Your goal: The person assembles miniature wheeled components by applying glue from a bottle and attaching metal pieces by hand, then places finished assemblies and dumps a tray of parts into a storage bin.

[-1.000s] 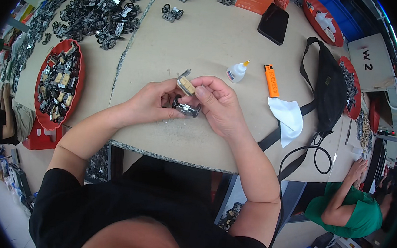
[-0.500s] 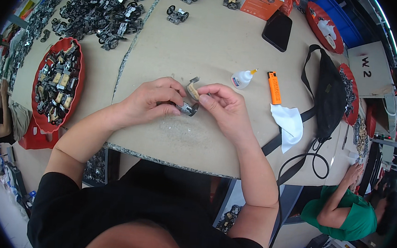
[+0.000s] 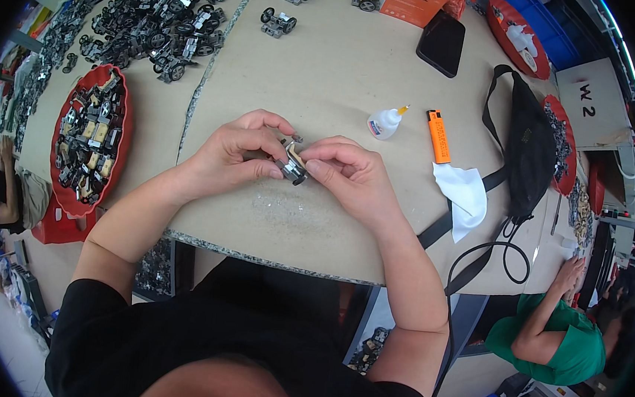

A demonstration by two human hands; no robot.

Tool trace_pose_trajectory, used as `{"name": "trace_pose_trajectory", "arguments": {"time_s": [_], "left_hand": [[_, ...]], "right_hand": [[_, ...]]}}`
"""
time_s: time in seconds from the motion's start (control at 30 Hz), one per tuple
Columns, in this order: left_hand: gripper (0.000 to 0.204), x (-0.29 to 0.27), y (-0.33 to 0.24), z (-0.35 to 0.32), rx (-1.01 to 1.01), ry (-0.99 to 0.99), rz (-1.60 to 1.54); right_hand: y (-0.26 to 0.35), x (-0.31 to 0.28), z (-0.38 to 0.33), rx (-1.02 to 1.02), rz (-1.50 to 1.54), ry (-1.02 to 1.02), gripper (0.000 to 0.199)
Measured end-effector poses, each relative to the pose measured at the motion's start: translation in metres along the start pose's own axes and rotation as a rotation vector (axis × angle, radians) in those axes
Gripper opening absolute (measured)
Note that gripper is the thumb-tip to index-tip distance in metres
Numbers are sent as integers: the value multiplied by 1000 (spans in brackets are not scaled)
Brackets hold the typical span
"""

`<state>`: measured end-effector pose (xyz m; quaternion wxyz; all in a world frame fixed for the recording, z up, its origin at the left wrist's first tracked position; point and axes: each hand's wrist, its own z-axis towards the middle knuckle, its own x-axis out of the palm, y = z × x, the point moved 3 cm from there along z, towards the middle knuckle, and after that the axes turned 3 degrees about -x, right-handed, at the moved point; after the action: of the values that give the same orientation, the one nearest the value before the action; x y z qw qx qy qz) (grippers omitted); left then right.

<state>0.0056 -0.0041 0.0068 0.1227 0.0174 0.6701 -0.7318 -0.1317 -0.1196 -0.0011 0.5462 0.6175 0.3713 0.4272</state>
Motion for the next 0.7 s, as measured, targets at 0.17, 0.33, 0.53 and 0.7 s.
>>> {"name": "trace_pose_trajectory", "arguments": {"time_s": [0.17,0.33,0.53,0.7], "left_hand": [[16,1,2,0,-50,24,16],[20,4,9,0,-81,41,-140],[28,5,4,1,-107,56,-131],[31,4,5,1,-154,58,-113]], "right_hand": [[-2,3,-1,31,2,-8,14],[-3,2,-2,39,-18,3,14],[-2,3,-3,36,-37,-14,13],[-3,4,-3,37,-9,22,12]]}}
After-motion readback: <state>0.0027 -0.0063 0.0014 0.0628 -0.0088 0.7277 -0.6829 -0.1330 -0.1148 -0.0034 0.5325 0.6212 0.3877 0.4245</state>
